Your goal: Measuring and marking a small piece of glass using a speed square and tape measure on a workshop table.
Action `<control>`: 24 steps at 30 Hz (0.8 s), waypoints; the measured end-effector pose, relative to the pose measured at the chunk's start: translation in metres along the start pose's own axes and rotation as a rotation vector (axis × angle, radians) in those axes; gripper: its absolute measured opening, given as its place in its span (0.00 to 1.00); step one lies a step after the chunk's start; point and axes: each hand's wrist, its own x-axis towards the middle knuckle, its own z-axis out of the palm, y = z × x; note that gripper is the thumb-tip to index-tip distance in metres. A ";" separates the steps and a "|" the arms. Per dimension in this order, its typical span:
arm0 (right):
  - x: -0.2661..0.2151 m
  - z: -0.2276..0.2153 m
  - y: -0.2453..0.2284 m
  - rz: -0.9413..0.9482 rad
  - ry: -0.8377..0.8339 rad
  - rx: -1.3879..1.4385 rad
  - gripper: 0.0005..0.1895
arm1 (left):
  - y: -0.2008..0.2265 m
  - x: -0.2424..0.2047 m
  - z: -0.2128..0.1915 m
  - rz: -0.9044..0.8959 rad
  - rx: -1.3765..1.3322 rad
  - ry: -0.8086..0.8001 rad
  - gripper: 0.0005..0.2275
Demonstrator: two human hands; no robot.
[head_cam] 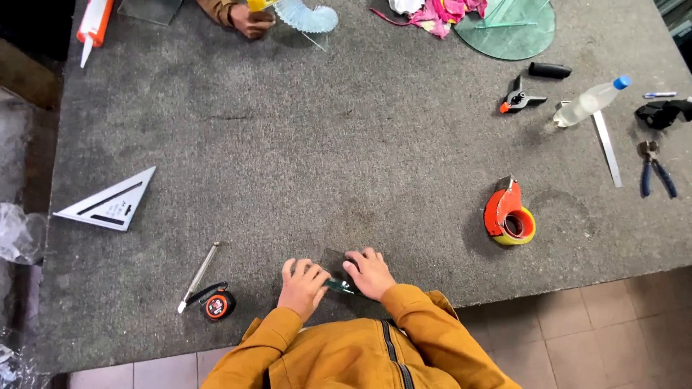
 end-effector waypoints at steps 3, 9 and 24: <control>-0.005 -0.003 0.002 0.026 0.010 -0.039 0.28 | -0.004 -0.011 0.027 -0.115 -0.015 0.023 0.13; -0.013 -0.021 -0.016 0.132 -0.107 -0.013 0.38 | 0.000 -0.016 0.029 -0.212 -0.061 -0.006 0.16; -0.033 0.007 -0.001 -0.211 -0.181 -0.353 0.31 | -0.001 -0.024 0.015 -0.862 -0.724 0.062 0.52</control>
